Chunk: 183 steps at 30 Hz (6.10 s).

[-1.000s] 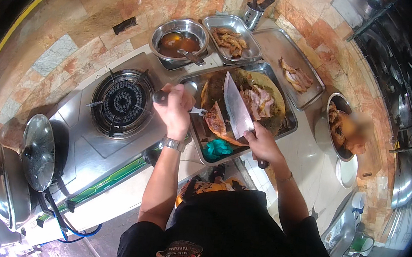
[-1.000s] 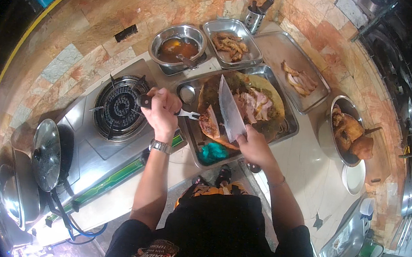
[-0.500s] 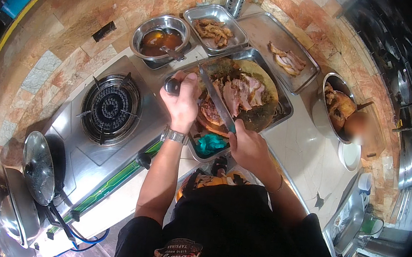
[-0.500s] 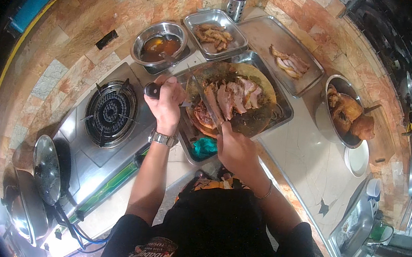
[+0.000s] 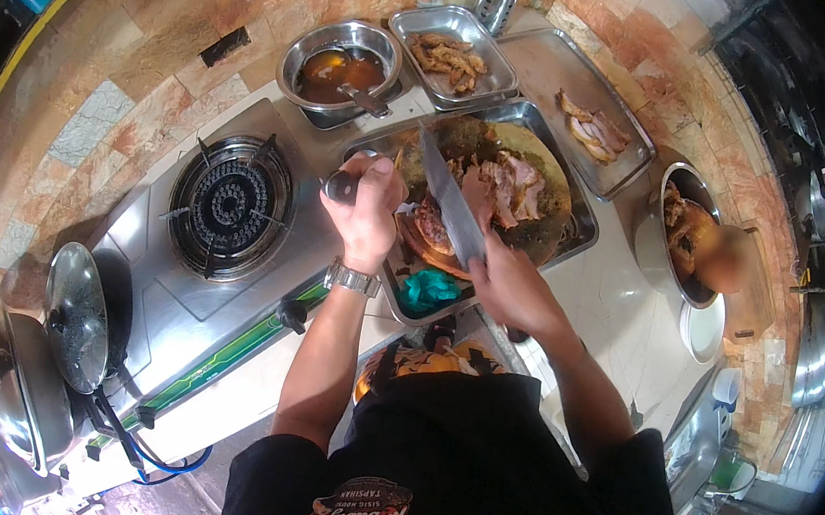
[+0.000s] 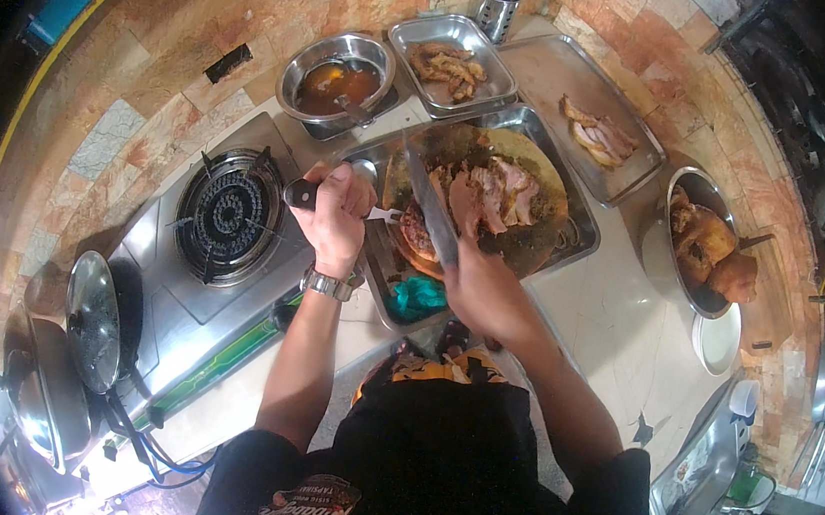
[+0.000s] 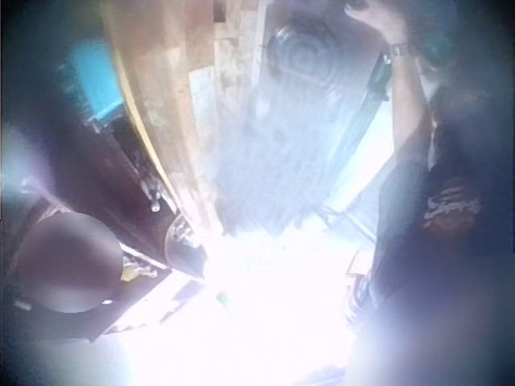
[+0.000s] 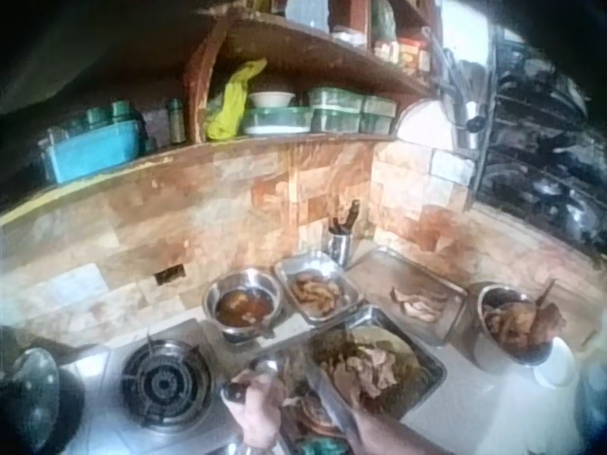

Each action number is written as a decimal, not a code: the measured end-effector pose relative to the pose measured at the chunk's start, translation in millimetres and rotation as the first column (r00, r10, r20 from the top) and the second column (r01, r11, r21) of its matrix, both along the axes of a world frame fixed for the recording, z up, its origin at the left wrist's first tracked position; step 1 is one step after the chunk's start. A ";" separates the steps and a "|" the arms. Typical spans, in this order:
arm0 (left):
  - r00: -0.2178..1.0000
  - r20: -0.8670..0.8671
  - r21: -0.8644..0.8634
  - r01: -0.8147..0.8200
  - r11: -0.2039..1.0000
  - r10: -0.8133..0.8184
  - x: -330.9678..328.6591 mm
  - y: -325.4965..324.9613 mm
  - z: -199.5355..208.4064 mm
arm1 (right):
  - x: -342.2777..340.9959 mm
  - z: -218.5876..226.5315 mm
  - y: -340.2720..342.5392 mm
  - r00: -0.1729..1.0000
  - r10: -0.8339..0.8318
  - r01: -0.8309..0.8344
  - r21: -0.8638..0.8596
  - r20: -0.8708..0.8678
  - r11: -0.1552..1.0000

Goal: The person slices cooked meat on a cutting board using a knife and fork, then transfers the pieces into a metal tray. The person repeats this process with additional pieces of meat throughout the clip.

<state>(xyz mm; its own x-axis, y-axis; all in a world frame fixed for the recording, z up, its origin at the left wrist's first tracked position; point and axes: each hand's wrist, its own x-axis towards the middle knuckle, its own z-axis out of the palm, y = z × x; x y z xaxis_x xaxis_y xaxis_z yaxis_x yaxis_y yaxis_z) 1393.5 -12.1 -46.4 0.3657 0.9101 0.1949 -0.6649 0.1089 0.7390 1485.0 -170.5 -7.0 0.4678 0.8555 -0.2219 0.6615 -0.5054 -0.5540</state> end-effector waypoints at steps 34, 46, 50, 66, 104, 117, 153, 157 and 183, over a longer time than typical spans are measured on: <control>0.973 0.225 0.041 0.052 0.998 -0.060 -40.8 17.0 -19.9 | 14.1 -86.8 -23.1 0.993 -0.114 0.110 0.105 0.033 0.988; 0.984 0.169 -0.049 -0.043 0.998 0.051 -42.0 11.8 -23.5 | -11.4 2.4 -12.1 0.974 -0.160 0.069 0.460 0.161 0.885; 0.986 0.163 -0.067 -0.024 0.997 0.035 -43.7 13.7 -23.9 | -20.4 -31.9 -7.6 0.981 -0.048 0.051 -0.009 0.187 0.999; 0.969 0.194 -0.123 -0.128 0.984 0.150 -59.9 7.8 -23.6 | -18.2 -16.1 -22.8 0.982 -0.148 0.099 0.336 0.122 0.936; 0.999 0.016 -0.114 -0.040 0.993 0.042 -20.4 6.9 -3.4 | -3.7 -27.9 -3.6 0.996 -0.029 0.032 0.028 -0.087 0.999; 0.997 0.017 -0.113 -0.077 0.991 0.079 -26.6 2.4 -4.6 | -11.8 -19.6 -7.1 0.995 -0.019 0.007 -0.131 -0.095 0.991; 0.996 0.078 -0.041 -0.042 0.998 0.045 -38.8 -13.0 -11.8 | -0.9 1.8 40.6 0.989 0.135 -0.144 -0.220 -0.057 0.965; 0.994 0.098 -0.036 -0.043 0.998 0.047 -39.4 -10.6 -9.8 | -0.9 -11.7 37.2 0.971 0.221 -0.198 -0.212 0.094 0.957; 0.935 0.133 -0.098 -0.319 0.943 0.330 -51.9 -20.2 -17.2 | -5.4 -27.8 -16.0 0.999 0.021 -0.018 -0.083 0.045 0.996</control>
<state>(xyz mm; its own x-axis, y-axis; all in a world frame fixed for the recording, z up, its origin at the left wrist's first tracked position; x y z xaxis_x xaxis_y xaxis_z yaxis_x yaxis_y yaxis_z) 1341.6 -32.3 -63.6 0.0209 0.9882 0.1519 -0.7726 -0.0805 0.6298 1479.6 -186.5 -34.8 0.4623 0.8444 -0.2706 0.6955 -0.5347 -0.4801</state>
